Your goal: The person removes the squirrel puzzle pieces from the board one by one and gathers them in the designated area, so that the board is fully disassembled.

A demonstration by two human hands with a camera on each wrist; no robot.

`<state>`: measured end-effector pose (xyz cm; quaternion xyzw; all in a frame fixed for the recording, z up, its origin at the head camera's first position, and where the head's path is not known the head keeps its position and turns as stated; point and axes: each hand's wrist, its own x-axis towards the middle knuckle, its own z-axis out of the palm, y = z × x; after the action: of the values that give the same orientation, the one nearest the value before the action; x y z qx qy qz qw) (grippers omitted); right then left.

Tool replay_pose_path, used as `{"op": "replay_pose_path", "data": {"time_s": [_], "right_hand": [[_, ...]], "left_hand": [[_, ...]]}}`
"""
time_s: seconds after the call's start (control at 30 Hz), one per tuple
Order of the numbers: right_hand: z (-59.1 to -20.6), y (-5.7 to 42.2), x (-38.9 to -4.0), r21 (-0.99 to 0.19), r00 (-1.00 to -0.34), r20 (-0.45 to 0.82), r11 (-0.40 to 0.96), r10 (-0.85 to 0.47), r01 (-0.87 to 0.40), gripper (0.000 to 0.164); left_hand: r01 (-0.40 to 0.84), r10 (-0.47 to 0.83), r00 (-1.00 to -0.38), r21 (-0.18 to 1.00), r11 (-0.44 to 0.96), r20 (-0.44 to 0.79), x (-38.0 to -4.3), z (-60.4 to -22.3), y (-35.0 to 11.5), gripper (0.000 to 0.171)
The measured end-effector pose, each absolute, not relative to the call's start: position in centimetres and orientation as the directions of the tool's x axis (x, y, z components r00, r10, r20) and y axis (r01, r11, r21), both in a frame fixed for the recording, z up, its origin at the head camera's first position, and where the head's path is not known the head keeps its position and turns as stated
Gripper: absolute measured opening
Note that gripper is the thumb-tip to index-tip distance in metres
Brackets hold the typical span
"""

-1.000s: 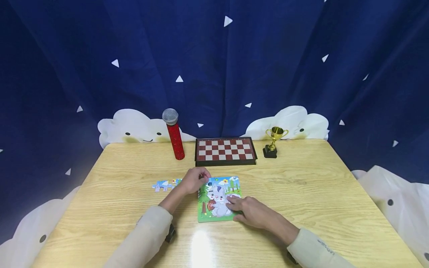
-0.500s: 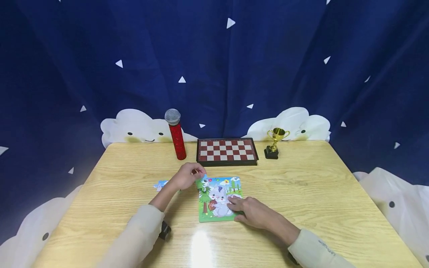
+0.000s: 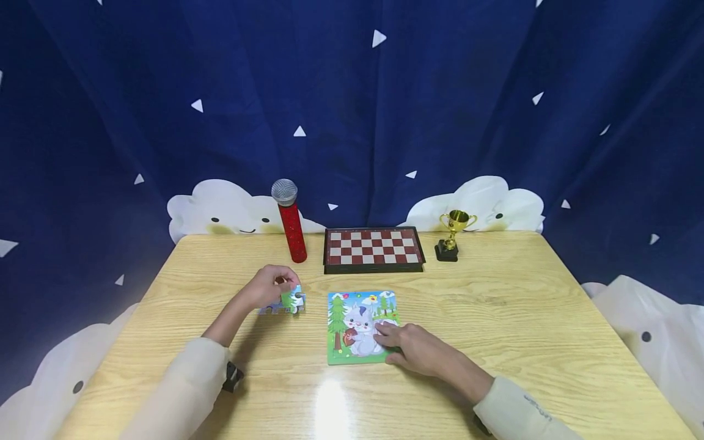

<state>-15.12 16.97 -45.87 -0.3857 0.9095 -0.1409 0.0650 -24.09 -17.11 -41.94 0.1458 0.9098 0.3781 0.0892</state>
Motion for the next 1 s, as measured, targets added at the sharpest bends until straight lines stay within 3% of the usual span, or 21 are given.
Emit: {"op": "replay_pose_path", "data": {"time_s": [0.43, 0.7, 1.0], "right_hand": [[-45.9, 16.9, -15.2, -0.306, -0.692, -0.006, 0.66, -0.722, -0.686, 0.047], [-45.9, 17.0, -15.2, -0.319, -0.693, -0.005, 0.659, -0.72, -0.682, 0.047], [-45.9, 17.0, -15.2, -0.31, -0.695, -0.006, 0.662, -0.719, -0.682, 0.047]], "left_hand": [[0.165, 0.316, -0.942, 0.662, 0.731, -0.114, -23.9, -41.6, -23.3, 0.012], [0.105, 0.288, -0.936, 0.62, 0.777, -0.202, -23.9, -42.3, -24.7, 0.013], [0.054, 0.214, -0.955, 0.59, 0.806, -0.204, -24.2, -43.8, -25.0, 0.012]]}}
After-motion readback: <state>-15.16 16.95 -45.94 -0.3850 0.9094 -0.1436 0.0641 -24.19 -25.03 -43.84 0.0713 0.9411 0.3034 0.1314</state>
